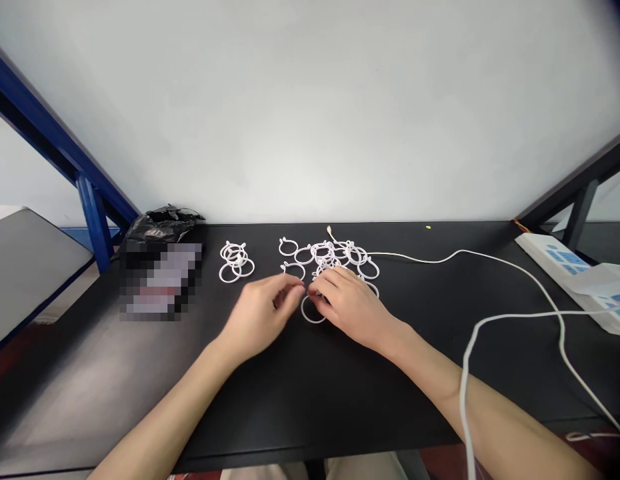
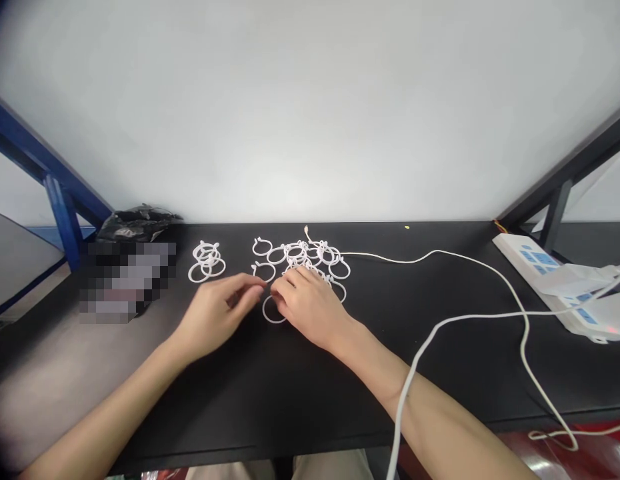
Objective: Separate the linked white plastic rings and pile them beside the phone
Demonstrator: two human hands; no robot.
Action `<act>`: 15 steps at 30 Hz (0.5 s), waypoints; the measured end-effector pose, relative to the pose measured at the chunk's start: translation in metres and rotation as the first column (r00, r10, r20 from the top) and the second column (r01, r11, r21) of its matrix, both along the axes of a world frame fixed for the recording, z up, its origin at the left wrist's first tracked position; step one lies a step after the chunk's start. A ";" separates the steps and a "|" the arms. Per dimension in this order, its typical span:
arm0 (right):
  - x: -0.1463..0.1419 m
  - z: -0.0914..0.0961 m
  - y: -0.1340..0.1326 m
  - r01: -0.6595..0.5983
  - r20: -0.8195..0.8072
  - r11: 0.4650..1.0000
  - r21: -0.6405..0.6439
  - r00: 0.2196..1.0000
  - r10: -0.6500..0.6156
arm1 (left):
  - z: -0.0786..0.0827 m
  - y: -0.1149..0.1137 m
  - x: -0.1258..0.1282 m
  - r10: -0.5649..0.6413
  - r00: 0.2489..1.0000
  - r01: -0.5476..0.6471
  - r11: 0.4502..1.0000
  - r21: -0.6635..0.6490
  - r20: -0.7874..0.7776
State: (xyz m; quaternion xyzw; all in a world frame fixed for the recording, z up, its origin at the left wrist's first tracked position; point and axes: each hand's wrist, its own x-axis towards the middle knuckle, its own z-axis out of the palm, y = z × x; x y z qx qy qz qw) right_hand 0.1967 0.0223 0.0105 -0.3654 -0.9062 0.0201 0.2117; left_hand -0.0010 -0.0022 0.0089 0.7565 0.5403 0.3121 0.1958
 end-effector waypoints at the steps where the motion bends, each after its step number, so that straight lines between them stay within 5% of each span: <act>1: -0.001 0.000 -0.001 0.000 -0.015 1.000 0.000 1.000 0.000 | -0.003 -0.002 0.006 -0.042 0.999 0.042 0.999 -0.033 0.009; 6: -0.003 -0.001 -0.004 0.024 -0.219 0.988 -0.152 0.974 -0.057 | -0.015 -0.001 0.011 -0.044 0.998 0.046 0.998 -0.037 0.051; 10: -0.006 -0.005 -0.005 0.078 -0.335 0.927 -0.366 0.919 -0.210 | -0.013 -0.001 0.006 0.047 0.996 -0.045 0.999 -0.031 0.078; 15: -0.008 -0.009 -0.005 0.069 -0.386 0.890 -0.451 0.884 -0.264 | -0.009 -0.003 0.007 0.077 0.993 -0.075 0.997 -0.027 0.094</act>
